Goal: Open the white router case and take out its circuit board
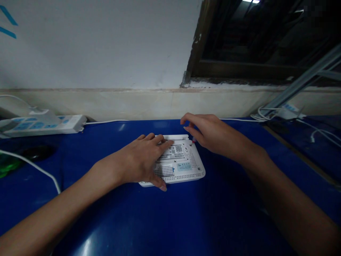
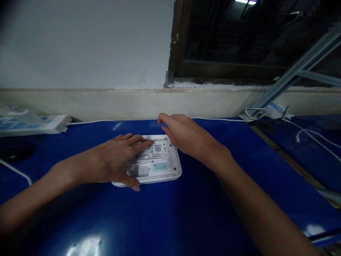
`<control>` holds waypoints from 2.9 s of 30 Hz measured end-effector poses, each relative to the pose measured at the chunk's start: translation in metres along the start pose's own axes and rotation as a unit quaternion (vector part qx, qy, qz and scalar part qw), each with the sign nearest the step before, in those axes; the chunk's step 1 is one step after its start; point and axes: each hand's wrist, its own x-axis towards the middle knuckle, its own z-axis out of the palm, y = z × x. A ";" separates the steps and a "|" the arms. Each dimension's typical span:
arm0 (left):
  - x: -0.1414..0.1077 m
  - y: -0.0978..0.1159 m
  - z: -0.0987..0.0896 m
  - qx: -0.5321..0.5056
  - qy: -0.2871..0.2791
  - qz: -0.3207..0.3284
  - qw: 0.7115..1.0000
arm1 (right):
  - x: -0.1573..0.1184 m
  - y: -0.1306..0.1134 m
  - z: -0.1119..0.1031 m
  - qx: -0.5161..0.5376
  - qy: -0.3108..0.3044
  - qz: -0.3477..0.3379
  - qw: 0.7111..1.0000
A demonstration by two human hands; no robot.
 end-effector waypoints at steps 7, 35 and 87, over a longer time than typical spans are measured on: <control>-0.001 0.001 -0.001 -0.009 -0.009 -0.003 1.000 | -0.010 -0.002 -0.008 0.028 -0.014 -0.045 0.999; -0.006 0.009 -0.011 0.003 -0.025 -0.018 1.000 | -0.004 0.001 -0.005 0.042 0.013 -0.043 0.998; -0.004 -0.013 -0.001 -0.005 -0.008 -0.004 1.000 | 0.000 0.006 -0.004 0.029 0.021 -0.019 0.999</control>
